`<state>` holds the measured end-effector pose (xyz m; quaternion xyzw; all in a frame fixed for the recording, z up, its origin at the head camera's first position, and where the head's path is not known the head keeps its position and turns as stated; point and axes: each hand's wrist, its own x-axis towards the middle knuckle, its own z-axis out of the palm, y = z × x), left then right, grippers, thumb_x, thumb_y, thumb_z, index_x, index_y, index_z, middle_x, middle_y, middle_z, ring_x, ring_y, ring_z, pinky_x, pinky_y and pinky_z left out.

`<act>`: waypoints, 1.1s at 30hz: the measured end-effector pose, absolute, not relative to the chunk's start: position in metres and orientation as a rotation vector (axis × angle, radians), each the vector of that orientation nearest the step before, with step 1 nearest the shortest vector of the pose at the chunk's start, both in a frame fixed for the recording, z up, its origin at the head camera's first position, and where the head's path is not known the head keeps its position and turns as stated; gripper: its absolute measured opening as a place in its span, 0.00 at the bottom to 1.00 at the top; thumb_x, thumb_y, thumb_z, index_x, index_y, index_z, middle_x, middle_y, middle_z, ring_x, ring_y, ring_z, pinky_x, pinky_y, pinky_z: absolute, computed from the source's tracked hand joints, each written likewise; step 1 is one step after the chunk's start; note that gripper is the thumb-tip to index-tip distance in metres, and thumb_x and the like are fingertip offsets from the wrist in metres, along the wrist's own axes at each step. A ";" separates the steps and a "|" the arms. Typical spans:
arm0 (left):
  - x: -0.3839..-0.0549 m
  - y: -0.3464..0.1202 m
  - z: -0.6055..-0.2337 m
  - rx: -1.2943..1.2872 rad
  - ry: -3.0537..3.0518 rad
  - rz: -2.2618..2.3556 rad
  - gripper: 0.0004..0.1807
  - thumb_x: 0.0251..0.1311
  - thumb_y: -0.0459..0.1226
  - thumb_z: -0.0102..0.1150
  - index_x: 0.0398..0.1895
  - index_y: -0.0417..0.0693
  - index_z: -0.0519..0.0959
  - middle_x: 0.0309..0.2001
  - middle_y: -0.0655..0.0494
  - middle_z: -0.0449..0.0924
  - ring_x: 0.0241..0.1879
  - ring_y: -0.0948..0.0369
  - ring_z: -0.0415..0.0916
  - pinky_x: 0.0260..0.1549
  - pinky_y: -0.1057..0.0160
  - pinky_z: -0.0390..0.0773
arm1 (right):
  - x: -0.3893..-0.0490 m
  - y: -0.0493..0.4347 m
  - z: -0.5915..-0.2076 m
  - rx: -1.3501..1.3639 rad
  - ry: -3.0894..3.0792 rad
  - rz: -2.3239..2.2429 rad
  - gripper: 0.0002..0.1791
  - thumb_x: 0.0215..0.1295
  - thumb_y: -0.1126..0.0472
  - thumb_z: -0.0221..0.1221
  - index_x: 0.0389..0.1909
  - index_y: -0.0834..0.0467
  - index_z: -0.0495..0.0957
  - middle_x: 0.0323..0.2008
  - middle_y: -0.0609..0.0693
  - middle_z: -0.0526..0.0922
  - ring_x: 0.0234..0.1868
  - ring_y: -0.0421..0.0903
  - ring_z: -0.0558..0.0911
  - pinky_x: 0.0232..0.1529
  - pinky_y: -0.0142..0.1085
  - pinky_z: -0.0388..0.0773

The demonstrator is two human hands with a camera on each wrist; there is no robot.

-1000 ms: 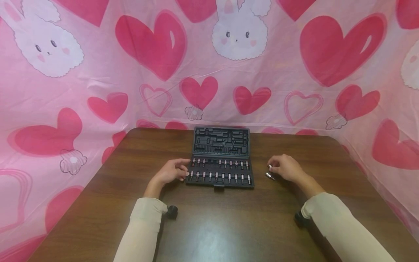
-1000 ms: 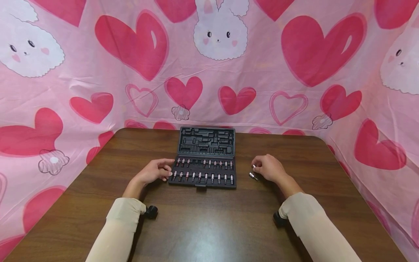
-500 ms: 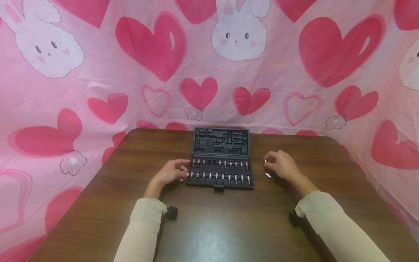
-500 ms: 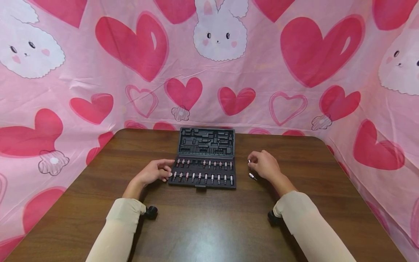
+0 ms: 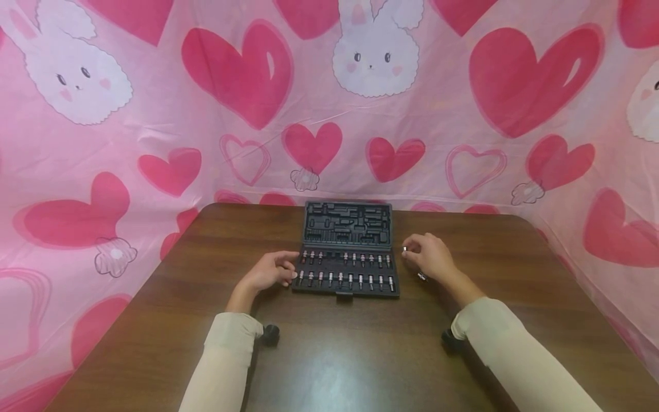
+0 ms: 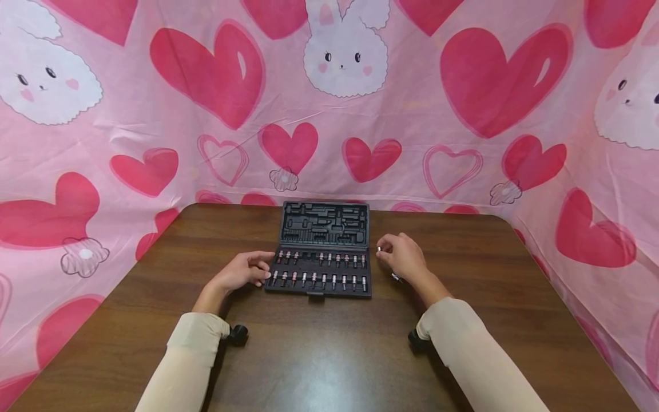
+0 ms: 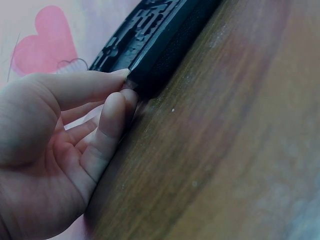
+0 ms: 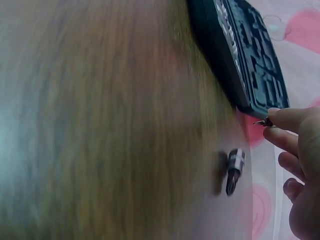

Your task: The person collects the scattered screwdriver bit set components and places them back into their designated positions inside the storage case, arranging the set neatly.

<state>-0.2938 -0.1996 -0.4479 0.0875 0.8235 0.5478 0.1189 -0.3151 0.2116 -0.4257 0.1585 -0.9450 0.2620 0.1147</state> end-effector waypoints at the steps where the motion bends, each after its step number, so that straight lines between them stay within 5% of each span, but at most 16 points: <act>1: -0.294 -0.200 -0.448 0.261 2.411 1.597 0.28 0.58 0.26 0.61 0.64 0.37 0.71 0.37 0.44 0.79 0.31 0.54 0.77 0.32 0.58 0.83 | -0.315 0.209 -0.426 0.460 -2.770 0.777 0.09 0.56 0.60 0.69 0.37 0.57 0.83 0.29 0.47 0.83 0.35 0.50 0.77 0.35 0.46 0.70; 33: -0.292 -0.198 -0.446 0.252 2.418 1.598 0.28 0.58 0.26 0.61 0.64 0.38 0.72 0.36 0.45 0.79 0.31 0.54 0.77 0.31 0.58 0.83 | -0.313 0.136 -0.431 0.422 -2.704 0.952 0.08 0.56 0.59 0.70 0.35 0.55 0.84 0.30 0.46 0.84 0.35 0.48 0.76 0.37 0.44 0.71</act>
